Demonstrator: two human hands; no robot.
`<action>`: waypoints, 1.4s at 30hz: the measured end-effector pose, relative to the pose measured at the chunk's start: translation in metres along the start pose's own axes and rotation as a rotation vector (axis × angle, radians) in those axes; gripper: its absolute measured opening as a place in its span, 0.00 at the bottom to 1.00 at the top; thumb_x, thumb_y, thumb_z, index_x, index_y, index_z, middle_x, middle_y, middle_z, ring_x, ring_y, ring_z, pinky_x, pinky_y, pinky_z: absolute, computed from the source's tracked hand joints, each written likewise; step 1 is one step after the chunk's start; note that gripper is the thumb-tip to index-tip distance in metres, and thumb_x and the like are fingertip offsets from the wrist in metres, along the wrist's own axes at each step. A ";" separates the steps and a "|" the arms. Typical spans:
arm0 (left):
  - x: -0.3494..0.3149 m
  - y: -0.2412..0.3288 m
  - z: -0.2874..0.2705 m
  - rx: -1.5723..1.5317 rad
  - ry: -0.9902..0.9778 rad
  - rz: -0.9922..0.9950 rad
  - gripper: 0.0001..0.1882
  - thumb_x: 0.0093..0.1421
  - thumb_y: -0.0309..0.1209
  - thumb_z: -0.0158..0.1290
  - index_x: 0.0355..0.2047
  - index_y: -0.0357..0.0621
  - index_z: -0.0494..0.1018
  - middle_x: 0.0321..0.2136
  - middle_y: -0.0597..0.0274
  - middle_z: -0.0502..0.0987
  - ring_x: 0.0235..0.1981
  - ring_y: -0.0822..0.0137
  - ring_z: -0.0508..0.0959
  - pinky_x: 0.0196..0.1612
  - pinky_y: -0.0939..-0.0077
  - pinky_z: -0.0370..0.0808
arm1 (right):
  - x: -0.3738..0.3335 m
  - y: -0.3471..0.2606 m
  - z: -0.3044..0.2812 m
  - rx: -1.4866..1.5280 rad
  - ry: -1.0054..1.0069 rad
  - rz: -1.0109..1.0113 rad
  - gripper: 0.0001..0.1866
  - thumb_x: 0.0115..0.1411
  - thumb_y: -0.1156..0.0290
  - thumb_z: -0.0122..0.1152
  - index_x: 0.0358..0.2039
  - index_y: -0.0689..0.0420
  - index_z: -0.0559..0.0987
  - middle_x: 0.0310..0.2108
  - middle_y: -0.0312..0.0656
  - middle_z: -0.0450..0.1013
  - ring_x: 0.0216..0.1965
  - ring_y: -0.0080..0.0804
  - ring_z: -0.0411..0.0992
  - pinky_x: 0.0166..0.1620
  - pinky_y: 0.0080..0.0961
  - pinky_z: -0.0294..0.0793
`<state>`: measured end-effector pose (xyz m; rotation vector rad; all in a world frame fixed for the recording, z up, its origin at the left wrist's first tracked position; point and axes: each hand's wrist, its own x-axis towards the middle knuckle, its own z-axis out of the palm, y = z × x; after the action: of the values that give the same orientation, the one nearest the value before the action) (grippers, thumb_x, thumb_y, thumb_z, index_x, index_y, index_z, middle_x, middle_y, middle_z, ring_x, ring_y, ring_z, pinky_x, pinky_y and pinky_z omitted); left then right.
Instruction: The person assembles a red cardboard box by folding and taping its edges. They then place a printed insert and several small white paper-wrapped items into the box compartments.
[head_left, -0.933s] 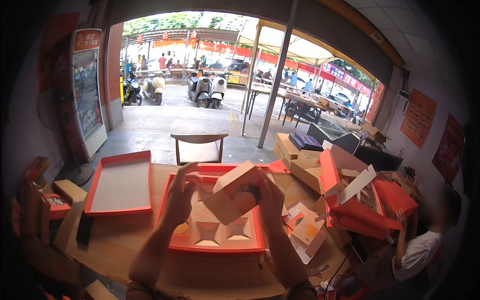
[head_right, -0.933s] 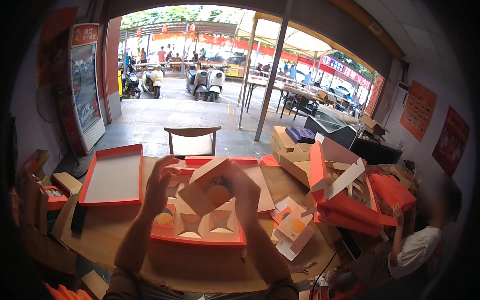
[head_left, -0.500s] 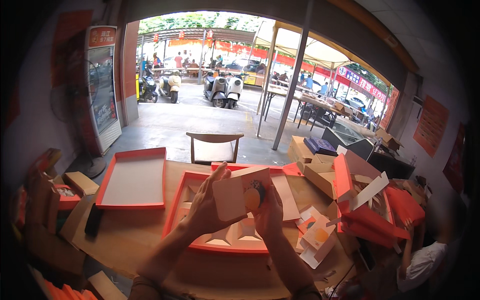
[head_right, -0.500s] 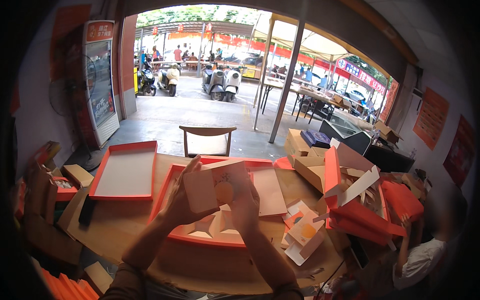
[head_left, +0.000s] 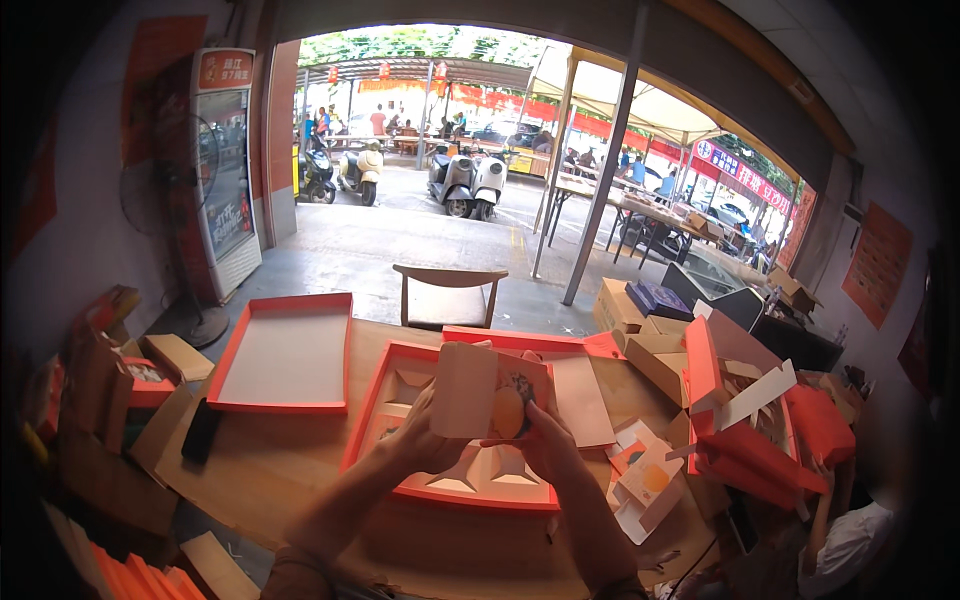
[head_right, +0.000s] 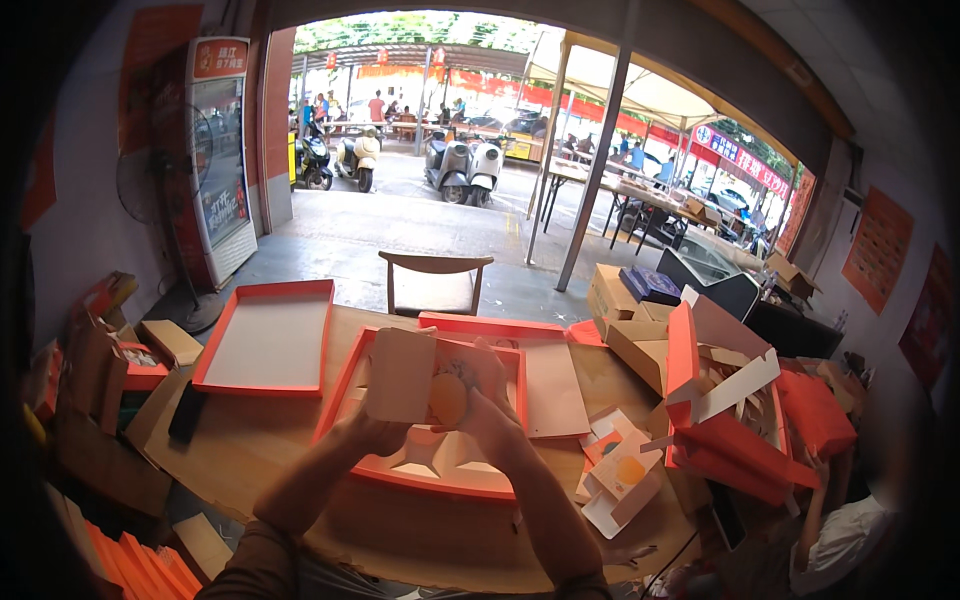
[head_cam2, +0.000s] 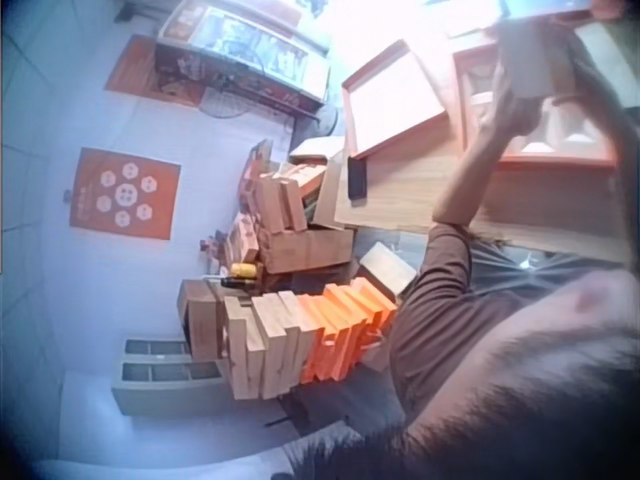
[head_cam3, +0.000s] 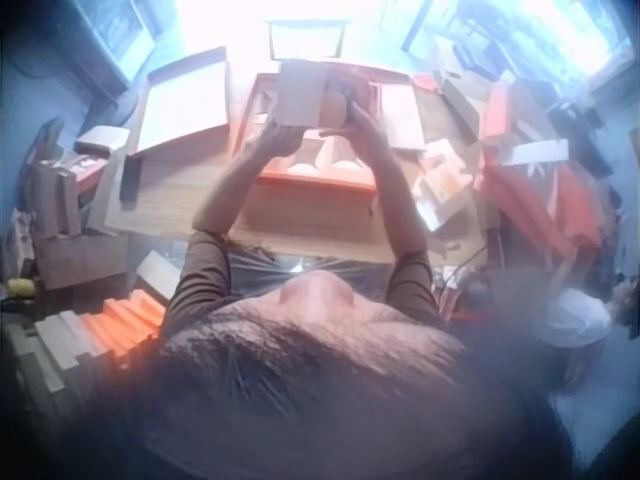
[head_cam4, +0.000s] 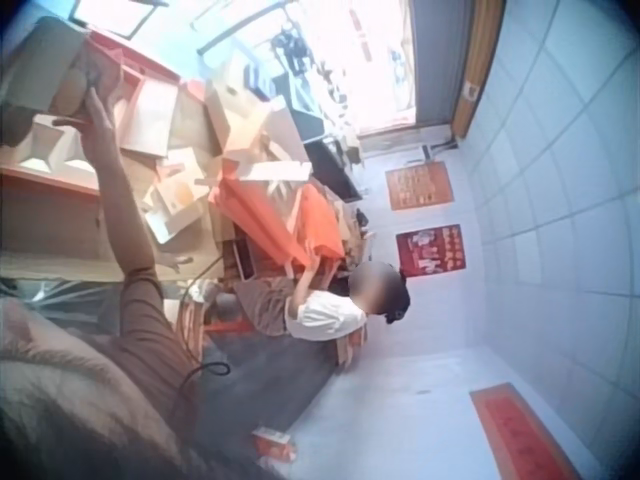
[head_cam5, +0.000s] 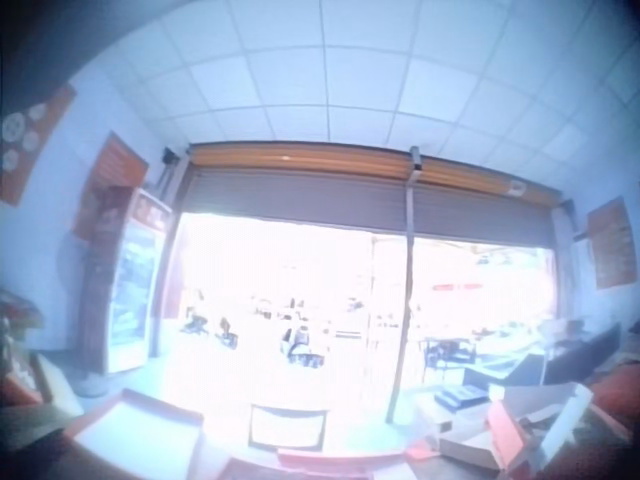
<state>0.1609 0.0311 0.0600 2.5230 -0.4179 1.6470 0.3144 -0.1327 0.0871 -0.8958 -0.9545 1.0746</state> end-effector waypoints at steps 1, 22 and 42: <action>-0.005 0.001 0.001 0.048 0.007 0.013 0.11 0.65 0.27 0.56 0.47 0.37 0.77 0.47 0.41 0.77 0.43 0.38 0.77 0.43 0.42 0.76 | -0.001 -0.001 0.001 0.037 -0.013 0.005 0.46 0.76 0.61 0.52 0.84 0.43 0.37 0.79 0.51 0.52 0.75 0.52 0.62 0.71 0.54 0.70; 0.026 0.037 -0.001 -0.870 0.361 -0.658 0.47 0.69 0.37 0.62 0.79 0.41 0.46 0.68 0.43 0.69 0.69 0.54 0.69 0.69 0.52 0.69 | 0.014 0.040 -0.025 0.225 -0.221 -0.182 0.38 0.77 0.48 0.53 0.78 0.55 0.57 0.71 0.50 0.64 0.69 0.52 0.69 0.68 0.53 0.74; 0.026 0.032 -0.019 -0.257 0.165 -0.176 0.21 0.68 0.36 0.64 0.56 0.36 0.81 0.56 0.37 0.80 0.53 0.42 0.86 0.53 0.56 0.85 | 0.012 0.026 -0.009 0.285 -0.070 0.166 0.38 0.77 0.37 0.42 0.73 0.55 0.67 0.64 0.52 0.72 0.64 0.54 0.74 0.58 0.64 0.83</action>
<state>0.1453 0.0007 0.0895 2.1559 -0.3539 1.6057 0.3175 -0.1161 0.0622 -0.7143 -0.7685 1.3538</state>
